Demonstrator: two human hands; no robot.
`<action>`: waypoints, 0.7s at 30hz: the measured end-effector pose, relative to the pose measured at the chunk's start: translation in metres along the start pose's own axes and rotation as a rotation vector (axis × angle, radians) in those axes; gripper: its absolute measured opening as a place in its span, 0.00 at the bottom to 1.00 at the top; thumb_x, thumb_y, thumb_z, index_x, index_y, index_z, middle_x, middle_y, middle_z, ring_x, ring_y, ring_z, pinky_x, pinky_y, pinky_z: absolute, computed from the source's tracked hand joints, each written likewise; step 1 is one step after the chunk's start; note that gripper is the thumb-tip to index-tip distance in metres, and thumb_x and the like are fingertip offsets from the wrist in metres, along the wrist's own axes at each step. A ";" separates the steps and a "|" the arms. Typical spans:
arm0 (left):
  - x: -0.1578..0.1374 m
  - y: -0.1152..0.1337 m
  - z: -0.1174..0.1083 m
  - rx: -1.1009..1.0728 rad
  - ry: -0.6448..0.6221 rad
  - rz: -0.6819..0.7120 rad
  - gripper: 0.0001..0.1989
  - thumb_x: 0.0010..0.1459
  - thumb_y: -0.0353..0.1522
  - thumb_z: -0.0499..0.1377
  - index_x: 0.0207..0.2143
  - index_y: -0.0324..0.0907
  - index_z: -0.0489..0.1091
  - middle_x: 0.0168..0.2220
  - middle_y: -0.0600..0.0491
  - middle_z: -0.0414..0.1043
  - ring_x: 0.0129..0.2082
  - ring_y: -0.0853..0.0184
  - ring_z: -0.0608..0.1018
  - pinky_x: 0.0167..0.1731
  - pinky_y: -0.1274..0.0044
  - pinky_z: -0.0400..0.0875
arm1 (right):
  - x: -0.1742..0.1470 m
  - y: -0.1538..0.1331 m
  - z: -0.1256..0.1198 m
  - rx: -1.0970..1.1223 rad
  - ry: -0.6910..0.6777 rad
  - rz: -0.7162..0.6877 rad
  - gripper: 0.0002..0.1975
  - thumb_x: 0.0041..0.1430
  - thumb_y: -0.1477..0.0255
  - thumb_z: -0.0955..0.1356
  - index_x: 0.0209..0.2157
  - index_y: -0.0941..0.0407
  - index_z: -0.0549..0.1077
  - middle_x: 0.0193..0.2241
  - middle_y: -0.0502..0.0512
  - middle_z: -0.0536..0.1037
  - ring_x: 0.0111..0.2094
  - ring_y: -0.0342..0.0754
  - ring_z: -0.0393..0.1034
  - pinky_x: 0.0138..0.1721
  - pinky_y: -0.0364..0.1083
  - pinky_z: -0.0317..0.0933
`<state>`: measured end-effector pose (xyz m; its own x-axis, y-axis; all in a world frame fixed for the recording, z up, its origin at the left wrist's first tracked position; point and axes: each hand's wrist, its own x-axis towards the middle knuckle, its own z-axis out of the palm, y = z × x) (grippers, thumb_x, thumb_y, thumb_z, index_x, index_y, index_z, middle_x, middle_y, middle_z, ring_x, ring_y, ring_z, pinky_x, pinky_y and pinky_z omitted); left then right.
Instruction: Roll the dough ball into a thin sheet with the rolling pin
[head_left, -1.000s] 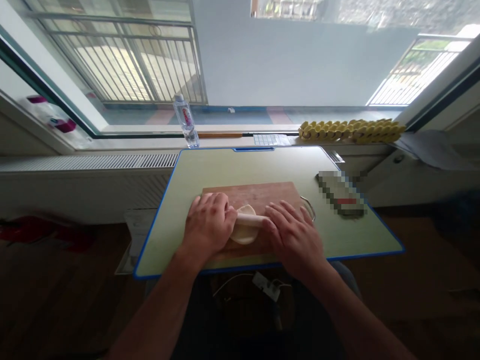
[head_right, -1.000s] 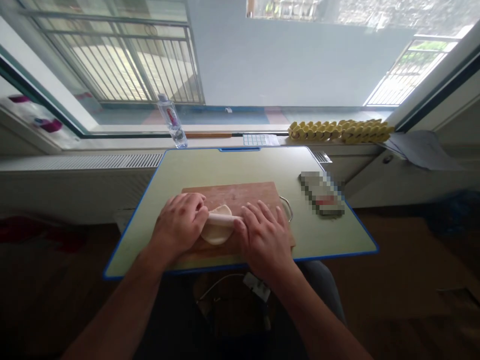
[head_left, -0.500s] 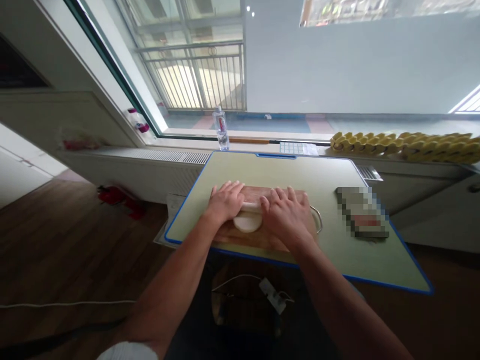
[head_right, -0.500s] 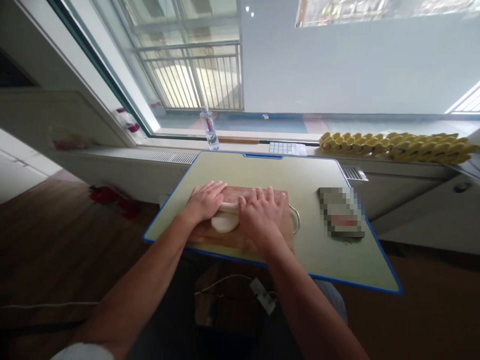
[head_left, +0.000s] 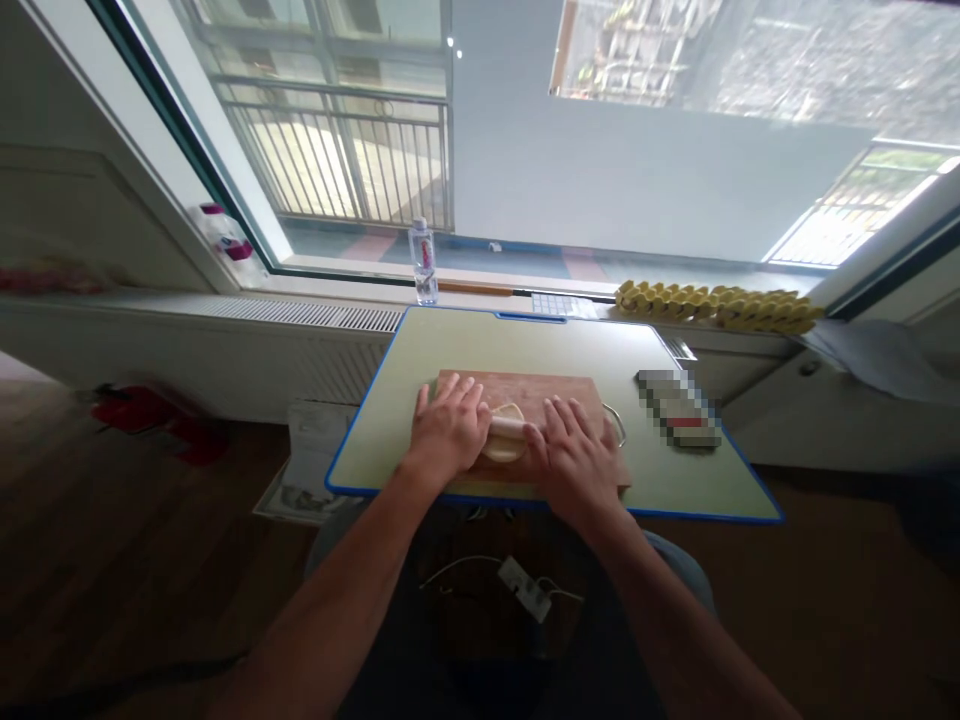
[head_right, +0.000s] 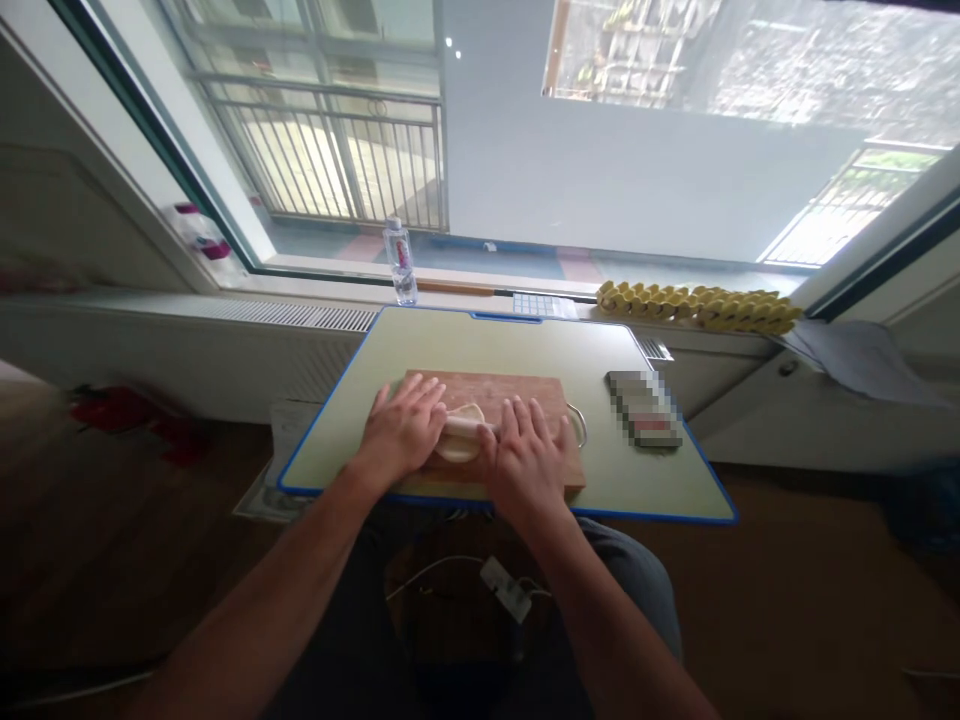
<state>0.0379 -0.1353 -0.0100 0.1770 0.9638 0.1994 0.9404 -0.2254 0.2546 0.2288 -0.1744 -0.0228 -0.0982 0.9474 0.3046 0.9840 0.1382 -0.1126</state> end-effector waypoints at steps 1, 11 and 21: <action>0.009 -0.001 0.003 -0.004 0.009 -0.014 0.27 0.74 0.37 0.44 0.67 0.44 0.71 0.71 0.45 0.67 0.74 0.51 0.64 0.72 0.47 0.51 | 0.014 0.001 -0.003 -0.027 -0.024 0.007 0.28 0.79 0.59 0.55 0.67 0.58 0.71 0.69 0.65 0.70 0.72 0.65 0.58 0.70 0.71 0.44; 0.010 0.002 0.003 -0.022 0.055 -0.056 0.26 0.74 0.38 0.44 0.66 0.44 0.72 0.70 0.45 0.68 0.73 0.50 0.64 0.72 0.43 0.48 | 0.038 0.007 -0.009 -0.063 -0.096 -0.134 0.23 0.79 0.61 0.56 0.62 0.51 0.75 0.66 0.60 0.74 0.69 0.61 0.63 0.66 0.65 0.54; -0.080 0.034 0.000 0.005 0.132 -0.115 0.29 0.77 0.43 0.44 0.72 0.43 0.64 0.74 0.44 0.60 0.75 0.52 0.62 0.74 0.48 0.49 | -0.005 0.020 0.010 0.035 0.025 -0.165 0.28 0.79 0.60 0.55 0.71 0.58 0.66 0.72 0.64 0.65 0.74 0.60 0.55 0.71 0.68 0.46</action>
<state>0.0562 -0.2200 -0.0171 0.0285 0.9562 0.2913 0.9537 -0.1133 0.2787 0.2478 -0.1736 -0.0358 -0.2536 0.9038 0.3447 0.9491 0.3013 -0.0918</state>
